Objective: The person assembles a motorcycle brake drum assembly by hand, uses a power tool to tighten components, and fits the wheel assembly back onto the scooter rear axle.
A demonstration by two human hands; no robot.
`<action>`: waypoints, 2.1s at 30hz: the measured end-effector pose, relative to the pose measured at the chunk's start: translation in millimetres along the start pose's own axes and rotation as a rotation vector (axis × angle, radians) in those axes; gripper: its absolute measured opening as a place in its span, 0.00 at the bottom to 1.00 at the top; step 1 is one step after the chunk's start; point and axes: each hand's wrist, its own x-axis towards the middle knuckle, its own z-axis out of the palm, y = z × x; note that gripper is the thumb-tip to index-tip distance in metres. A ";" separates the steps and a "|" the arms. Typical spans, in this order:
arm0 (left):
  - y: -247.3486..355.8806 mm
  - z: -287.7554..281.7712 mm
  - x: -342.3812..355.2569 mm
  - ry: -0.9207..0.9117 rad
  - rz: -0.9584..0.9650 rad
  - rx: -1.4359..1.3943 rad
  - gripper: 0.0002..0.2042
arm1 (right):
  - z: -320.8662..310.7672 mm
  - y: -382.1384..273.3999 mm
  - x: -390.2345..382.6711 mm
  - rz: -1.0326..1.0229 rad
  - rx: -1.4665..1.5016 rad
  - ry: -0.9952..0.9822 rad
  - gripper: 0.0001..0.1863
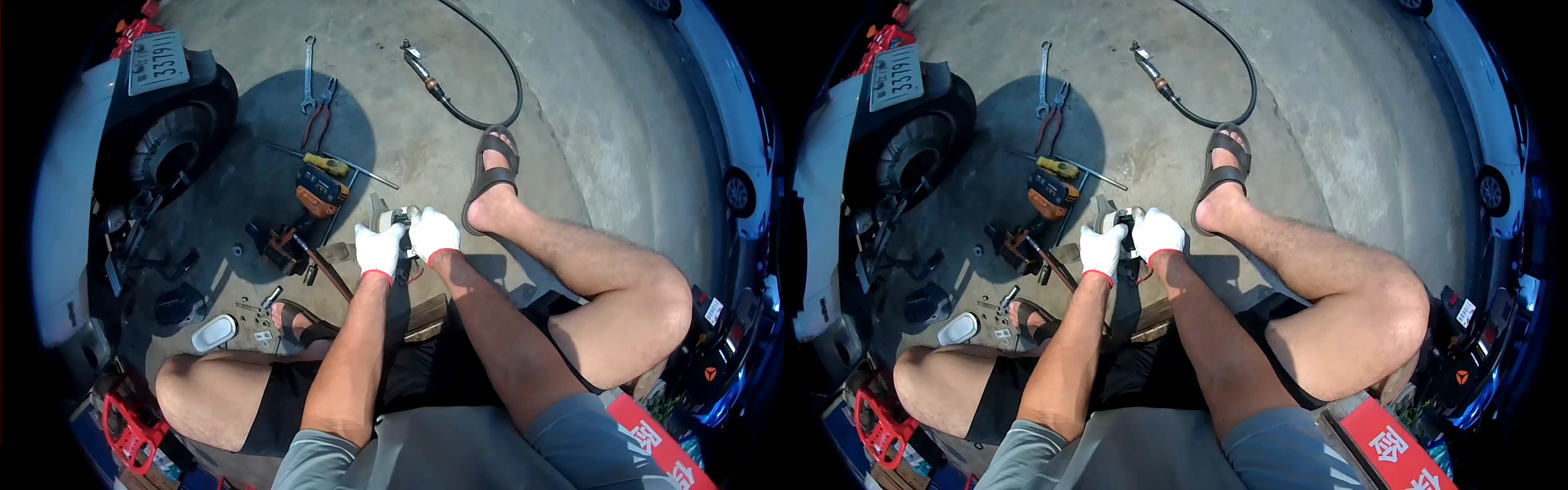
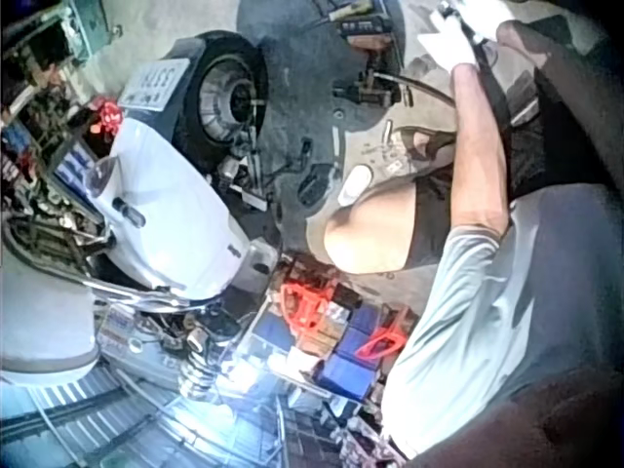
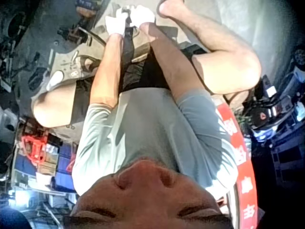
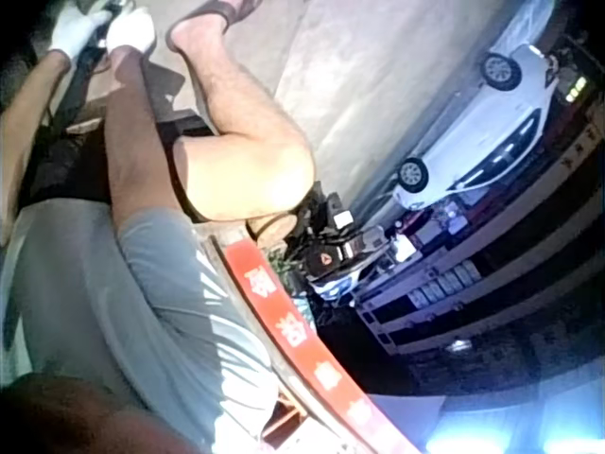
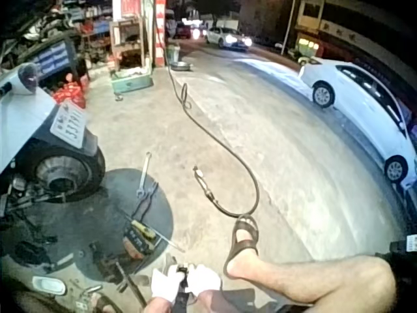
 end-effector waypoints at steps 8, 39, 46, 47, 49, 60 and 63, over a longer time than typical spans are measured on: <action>29.9 12.3 -24.6 0.037 0.062 0.226 0.39 | -8.4 4.7 -5.0 0.014 -0.116 0.071 0.21; 29.2 -1.9 -16.8 -0.082 0.025 0.101 0.42 | -6.2 14.8 -8.0 0.032 0.087 -0.031 0.27; 18.8 10.8 -13.0 -0.076 0.081 0.200 0.38 | -6.0 17.0 -0.2 -0.037 0.000 0.029 0.24; 13.8 13.0 -10.4 -0.039 0.115 0.189 0.36 | -7.7 12.6 -0.9 -0.053 -0.031 0.052 0.23; 23.0 14.4 -14.1 -0.055 0.094 0.207 0.37 | -6.0 18.5 2.9 -0.062 -0.048 0.059 0.23; 29.9 -2.4 -11.4 -0.173 -0.009 0.107 0.40 | 2.7 22.4 0.6 -0.041 0.023 0.067 0.26; 32.6 -10.0 -13.6 -0.195 -0.019 -0.013 0.39 | 6.1 19.6 0.1 -0.045 0.031 0.055 0.26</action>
